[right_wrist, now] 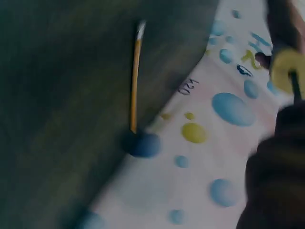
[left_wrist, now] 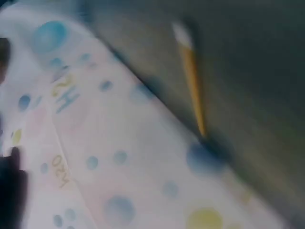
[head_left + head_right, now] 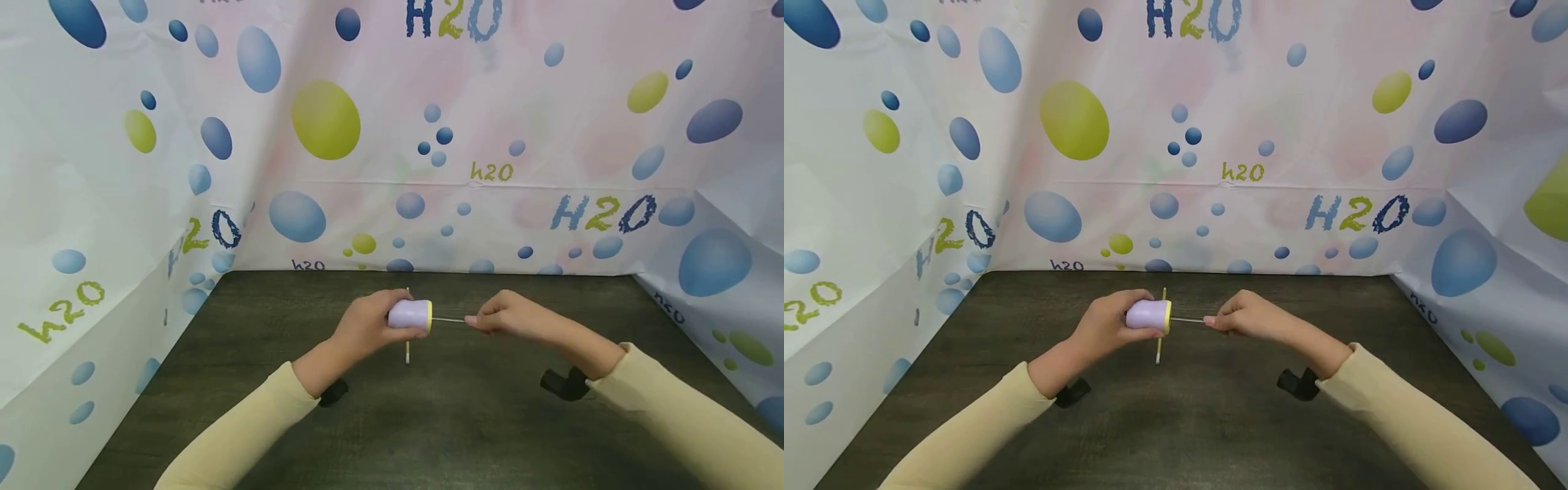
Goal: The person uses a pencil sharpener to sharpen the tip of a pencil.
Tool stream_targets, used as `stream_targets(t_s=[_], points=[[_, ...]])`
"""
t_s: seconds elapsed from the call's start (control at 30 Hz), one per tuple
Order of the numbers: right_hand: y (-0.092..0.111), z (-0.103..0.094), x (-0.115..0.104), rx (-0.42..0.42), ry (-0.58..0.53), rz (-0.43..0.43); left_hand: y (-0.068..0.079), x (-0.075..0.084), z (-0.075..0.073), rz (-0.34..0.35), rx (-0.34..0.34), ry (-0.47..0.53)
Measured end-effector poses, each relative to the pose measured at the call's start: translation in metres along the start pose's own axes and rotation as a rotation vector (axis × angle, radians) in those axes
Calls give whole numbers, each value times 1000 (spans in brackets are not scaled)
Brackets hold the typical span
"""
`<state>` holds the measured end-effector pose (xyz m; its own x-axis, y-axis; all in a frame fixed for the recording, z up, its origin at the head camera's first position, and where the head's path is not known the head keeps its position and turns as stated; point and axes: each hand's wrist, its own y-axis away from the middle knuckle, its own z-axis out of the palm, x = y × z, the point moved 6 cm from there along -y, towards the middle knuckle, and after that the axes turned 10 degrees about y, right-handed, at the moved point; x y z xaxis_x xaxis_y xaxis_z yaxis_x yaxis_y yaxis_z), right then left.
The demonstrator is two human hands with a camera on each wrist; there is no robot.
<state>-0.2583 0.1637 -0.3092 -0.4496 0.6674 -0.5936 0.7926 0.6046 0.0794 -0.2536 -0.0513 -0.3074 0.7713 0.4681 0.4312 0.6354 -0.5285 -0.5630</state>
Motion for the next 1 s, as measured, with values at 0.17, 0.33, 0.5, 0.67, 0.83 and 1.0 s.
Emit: stream_targets(t_s=[0.17,0.33,0.5,0.67,0.83,1.0], points=[[1,12,20,-337,-335,216,5,16,0,297,89,-193],[1,-1,6,22,110,15,-3,-8,1,-152,-31,67],[15,-6,-27,590,846,-349,-2,-32,6,-575,-137,448],[33,0,-40,1056,1163,-759,5,-40,15,-786,-305,717],[37,7,-42,1170,1239,-931,12,-36,20,-822,-410,765],[31,1,-44,1082,1144,-790,10,-33,22,-759,-306,685]])
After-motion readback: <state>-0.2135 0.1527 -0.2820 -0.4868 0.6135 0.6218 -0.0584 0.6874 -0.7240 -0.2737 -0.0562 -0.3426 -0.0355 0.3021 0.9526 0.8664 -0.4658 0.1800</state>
